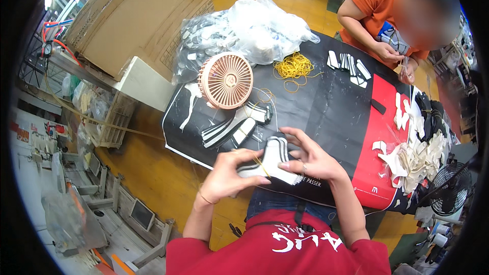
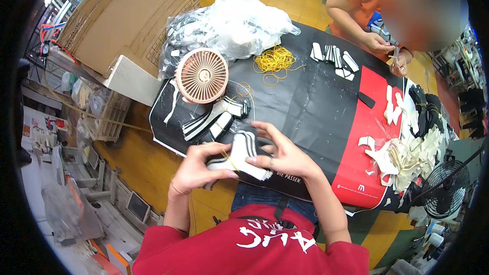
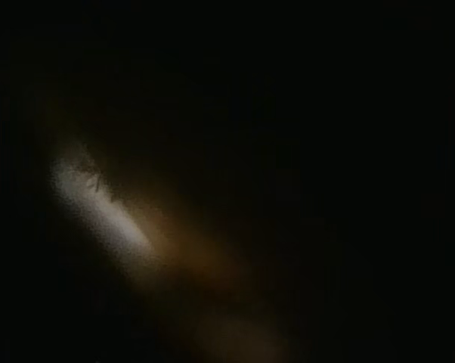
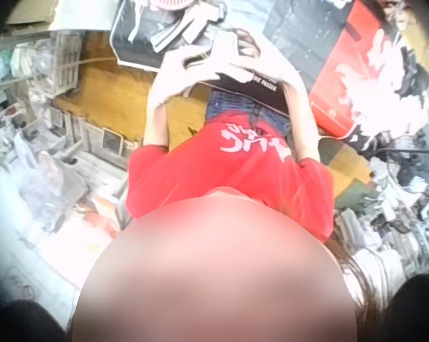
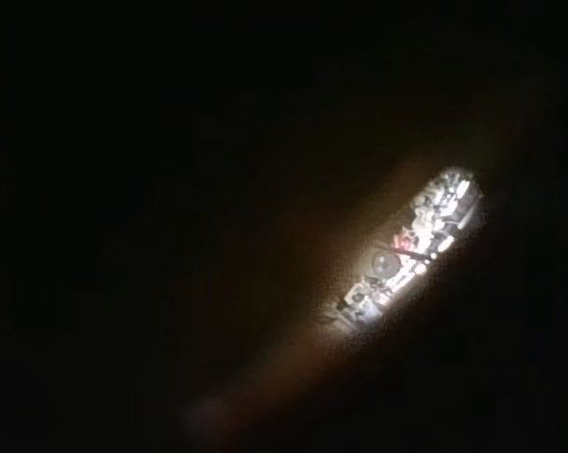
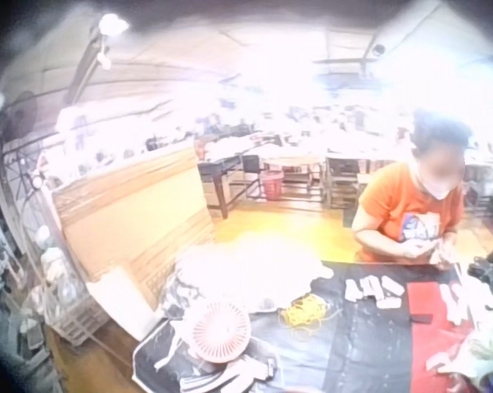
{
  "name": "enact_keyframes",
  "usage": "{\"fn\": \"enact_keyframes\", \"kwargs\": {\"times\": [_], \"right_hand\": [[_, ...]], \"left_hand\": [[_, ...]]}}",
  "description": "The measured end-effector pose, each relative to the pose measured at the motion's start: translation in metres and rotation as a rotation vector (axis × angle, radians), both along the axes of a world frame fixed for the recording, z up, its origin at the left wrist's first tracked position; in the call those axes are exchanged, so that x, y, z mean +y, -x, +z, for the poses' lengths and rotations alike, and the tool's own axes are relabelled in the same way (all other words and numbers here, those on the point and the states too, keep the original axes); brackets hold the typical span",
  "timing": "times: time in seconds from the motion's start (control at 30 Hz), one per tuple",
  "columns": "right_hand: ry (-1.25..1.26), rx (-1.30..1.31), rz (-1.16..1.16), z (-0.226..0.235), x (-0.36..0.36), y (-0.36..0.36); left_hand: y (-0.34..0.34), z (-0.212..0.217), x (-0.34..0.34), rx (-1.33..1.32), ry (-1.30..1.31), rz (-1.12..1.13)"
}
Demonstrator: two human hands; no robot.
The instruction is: The person assembles glove components by hand at a workbench. They fold and align white and black fabric pieces, then bundle the assembled gloves with rubber bands. A coworker across the table performs similar assembly tasks.
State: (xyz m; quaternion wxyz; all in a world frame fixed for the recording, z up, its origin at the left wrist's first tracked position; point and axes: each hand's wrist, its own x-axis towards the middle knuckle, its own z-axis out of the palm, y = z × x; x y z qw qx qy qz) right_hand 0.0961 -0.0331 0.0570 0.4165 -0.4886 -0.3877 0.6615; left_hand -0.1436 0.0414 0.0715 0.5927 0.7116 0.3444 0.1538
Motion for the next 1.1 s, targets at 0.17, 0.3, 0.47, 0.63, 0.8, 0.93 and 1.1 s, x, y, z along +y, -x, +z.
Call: {"fn": "enact_keyframes", "kwargs": {"times": [0.17, 0.3, 0.47, 0.63, 0.8, 0.93, 1.1], "right_hand": [[-0.262, 0.002, 0.007, -0.006, 0.041, 0.026], [-0.667, -0.254, 0.188, -0.006, 0.050, 0.035], [-0.744, -0.726, 0.158, -0.020, 0.083, 0.028], [-0.975, -1.239, 0.281, -0.046, 0.098, 0.049], [-0.773, -1.282, 0.317, -0.039, 0.075, 0.028], [-0.560, -1.261, 0.248, -0.022, 0.036, -0.011], [-0.502, -1.246, 0.128, -0.008, 0.011, -0.040]], "left_hand": [[0.017, -0.010, 0.027, -0.139, -0.007, 0.263], [0.047, -0.030, 0.035, 0.131, 0.302, -0.220], [0.088, -0.040, 0.029, -0.176, 0.464, -0.070], [0.091, -0.031, 0.020, -0.313, 0.462, 0.329], [0.061, -0.004, 0.031, 0.225, -0.265, -0.005], [0.017, 0.005, 0.056, 0.317, -0.308, -0.015], [-0.027, -0.029, 0.071, 0.489, -0.844, -0.064]]}}
